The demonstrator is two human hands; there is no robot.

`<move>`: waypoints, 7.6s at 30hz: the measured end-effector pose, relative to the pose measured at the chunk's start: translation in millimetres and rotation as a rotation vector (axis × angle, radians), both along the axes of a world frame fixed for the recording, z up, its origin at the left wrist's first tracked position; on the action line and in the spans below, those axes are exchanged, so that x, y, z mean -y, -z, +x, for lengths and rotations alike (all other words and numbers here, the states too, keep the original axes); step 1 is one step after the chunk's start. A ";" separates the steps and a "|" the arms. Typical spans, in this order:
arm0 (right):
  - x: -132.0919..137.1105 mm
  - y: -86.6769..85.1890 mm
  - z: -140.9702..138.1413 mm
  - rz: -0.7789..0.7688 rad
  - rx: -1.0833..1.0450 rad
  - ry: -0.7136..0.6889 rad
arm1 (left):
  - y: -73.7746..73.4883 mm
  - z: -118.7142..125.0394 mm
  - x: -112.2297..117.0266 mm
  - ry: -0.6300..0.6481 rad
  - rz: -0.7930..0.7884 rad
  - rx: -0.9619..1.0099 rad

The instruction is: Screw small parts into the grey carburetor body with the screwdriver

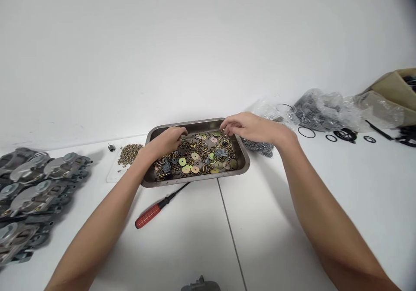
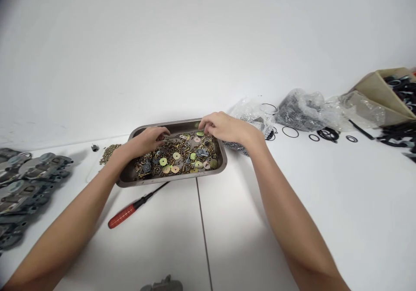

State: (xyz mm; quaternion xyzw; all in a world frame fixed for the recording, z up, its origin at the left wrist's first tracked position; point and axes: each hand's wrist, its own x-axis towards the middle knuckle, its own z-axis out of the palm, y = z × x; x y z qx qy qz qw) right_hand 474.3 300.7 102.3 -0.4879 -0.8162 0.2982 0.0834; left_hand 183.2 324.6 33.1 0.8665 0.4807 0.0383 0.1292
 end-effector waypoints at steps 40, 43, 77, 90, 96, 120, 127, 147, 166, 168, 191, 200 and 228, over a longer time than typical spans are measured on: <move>-6.2 18.0 -9.1 -0.062 0.141 -0.068 | -22.7 14.3 11.0 0.005 -0.125 0.211; -5.3 17.1 -9.7 -0.061 0.137 -0.068 | -24.2 13.5 13.1 -0.038 -0.164 0.302; 20.3 2.3 -53.9 -0.111 -0.524 -0.164 | -53.6 17.4 33.0 -0.033 -0.304 1.251; 29.1 -8.9 -58.2 -0.138 -0.715 -0.061 | -66.9 17.8 43.6 0.048 -0.428 1.315; 28.1 -8.2 -56.6 -0.143 -0.733 -0.077 | -66.6 20.8 46.4 0.042 -0.366 1.269; 212.1 33.9 -46.7 -0.370 -0.354 -0.322 | 4.9 -51.6 179.3 -0.595 -0.239 1.621; 282.2 64.2 -68.5 -0.132 -0.379 -0.265 | 35.8 -85.6 186.1 -0.670 -0.180 1.859; 173.1 9.2 -63.9 0.088 -0.299 -0.054 | 71.1 -110.9 179.4 -0.603 -0.219 2.011; 221.0 74.7 -95.7 -0.220 -0.644 -0.232 | 23.5 -49.0 274.7 -0.634 -0.061 1.800; 220.3 77.6 -97.7 -0.267 -0.666 -0.296 | 27.0 -24.3 307.1 -0.708 -0.024 1.790; 215.4 94.3 -103.1 -0.222 -0.832 -0.241 | 45.7 41.5 341.6 -0.954 0.056 1.897; 217.2 95.1 -105.9 -0.202 -0.848 -0.188 | 42.6 50.5 347.5 -0.951 0.045 1.897; 226.1 81.8 -107.1 -0.224 -0.802 -0.103 | 48.8 76.3 356.8 -0.854 -0.006 1.741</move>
